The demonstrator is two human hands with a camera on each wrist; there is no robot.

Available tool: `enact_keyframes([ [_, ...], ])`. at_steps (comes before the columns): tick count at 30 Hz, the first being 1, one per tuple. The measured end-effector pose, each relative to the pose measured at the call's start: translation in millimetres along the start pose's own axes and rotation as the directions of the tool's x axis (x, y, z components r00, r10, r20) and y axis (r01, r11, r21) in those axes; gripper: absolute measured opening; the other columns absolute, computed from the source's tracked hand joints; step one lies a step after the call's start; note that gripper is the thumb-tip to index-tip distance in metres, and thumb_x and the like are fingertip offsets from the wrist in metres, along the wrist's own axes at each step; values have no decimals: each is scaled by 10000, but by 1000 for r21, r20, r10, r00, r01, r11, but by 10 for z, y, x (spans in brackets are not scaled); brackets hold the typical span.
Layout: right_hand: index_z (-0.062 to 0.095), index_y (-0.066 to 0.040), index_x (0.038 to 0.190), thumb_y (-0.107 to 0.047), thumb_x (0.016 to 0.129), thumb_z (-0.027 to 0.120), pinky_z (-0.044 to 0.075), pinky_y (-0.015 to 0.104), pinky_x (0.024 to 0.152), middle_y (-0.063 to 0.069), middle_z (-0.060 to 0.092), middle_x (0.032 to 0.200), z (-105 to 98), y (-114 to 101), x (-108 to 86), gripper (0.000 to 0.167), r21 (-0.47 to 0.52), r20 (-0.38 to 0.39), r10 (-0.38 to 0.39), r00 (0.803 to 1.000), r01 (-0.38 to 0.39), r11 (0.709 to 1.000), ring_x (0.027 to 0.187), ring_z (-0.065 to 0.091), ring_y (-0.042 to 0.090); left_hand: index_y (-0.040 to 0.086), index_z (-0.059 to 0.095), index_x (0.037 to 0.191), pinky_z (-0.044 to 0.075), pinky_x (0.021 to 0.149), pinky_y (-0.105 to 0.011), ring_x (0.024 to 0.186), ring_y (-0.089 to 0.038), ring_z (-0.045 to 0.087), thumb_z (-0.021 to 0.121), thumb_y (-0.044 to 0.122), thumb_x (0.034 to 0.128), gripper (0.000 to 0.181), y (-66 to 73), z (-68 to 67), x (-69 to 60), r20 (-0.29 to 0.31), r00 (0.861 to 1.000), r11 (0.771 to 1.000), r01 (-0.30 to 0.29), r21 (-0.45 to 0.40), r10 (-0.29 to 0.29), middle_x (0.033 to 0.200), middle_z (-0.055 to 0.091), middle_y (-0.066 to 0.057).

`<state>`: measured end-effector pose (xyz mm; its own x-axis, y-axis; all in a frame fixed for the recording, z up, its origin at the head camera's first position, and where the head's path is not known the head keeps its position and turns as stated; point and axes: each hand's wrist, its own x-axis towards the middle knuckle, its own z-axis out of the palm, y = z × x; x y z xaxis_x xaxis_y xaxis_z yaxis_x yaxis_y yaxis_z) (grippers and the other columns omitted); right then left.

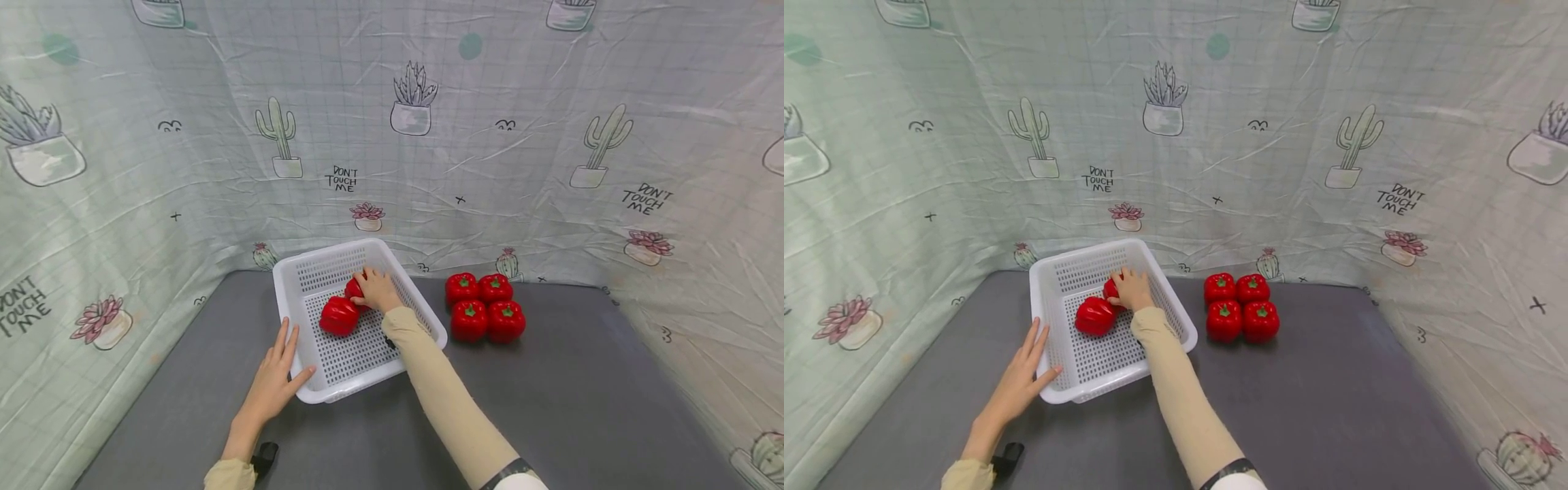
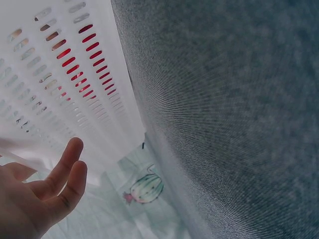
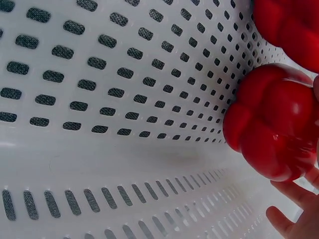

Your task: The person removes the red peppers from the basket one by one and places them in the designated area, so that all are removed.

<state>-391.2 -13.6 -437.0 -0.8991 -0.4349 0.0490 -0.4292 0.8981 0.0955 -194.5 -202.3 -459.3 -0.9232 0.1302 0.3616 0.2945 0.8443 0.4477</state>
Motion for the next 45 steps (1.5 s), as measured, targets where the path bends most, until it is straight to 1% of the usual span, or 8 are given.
enact_keyframes([
  [5,316,-229,1348,-580,803,500,342,422,997,132,313,1416,6,-22,7,674,-40,27,13,1000,-12,999,1230,422,246,20,232,1402,343,865,-625,1139,-391,401,609,312,796,771,3,4,-13,-4,1000,1000,1,1,-1,1494,94,-164],
  [14,280,-208,1329,-568,775,553,318,477,1010,149,333,1413,-17,-42,1,714,-36,53,1,999,1,999,1242,417,263,22,240,1400,348,858,-630,1133,-382,400,609,318,795,768,7,12,-17,-4,1000,1000,11,1,-11,1494,98,-161],
  [23,249,-182,1360,-583,764,551,343,480,985,124,406,1339,-35,-29,-17,780,-114,3,-75,997,74,991,1222,421,255,24,239,1401,345,870,-629,1140,-391,401,605,312,795,765,4,17,-4,5,1000,1000,13,1,-13,1496,91,-156],
  [28,292,-187,1293,-583,758,558,350,490,973,109,431,1303,-44,-7,-12,717,-120,-42,-100,994,94,988,1201,434,255,34,230,1406,337,880,-631,1156,-398,394,598,320,797,767,1,16,-3,6,1000,1000,18,-1,-18,1500,84,-149],
  [32,313,-205,1277,-565,761,570,338,501,980,109,430,1302,-66,15,-19,680,-105,-52,-119,992,113,988,1195,438,261,37,227,1408,332,882,-633,1161,-396,390,596,323,801,766,3,12,-3,6,1000,1000,18,-5,-18,1501,80,-146],
  [37,316,-247,1320,-562,768,567,317,516,996,112,403,1341,-130,21,-40,683,-124,-51,-149,988,141,982,1224,415,263,30,236,1403,340,874,-631,1152,-392,395,600,317,798,762,8,3,-8,3,1000,1000,15,-6,-15,1500,86,-148],
  [41,326,-274,1331,-573,763,564,325,511,994,108,398,1344,-204,24,-60,684,-163,-78,-175,982,160,974,1227,410,261,30,232,1404,338,875,-632,1153,-392,393,595,325,801,763,10,-2,-4,9,1000,1000,16,-8,-16,1500,82,-147],
  [45,346,-273,1328,-548,782,561,329,507,992,108,405,1333,-297,32,-75,648,-162,-103,-206,973,188,969,1224,404,272,32,227,1406,336,877,-631,1152,-393,393,594,326,803,765,11,-4,4,10,1000,1000,20,-6,-20,1501,80,-147],
])
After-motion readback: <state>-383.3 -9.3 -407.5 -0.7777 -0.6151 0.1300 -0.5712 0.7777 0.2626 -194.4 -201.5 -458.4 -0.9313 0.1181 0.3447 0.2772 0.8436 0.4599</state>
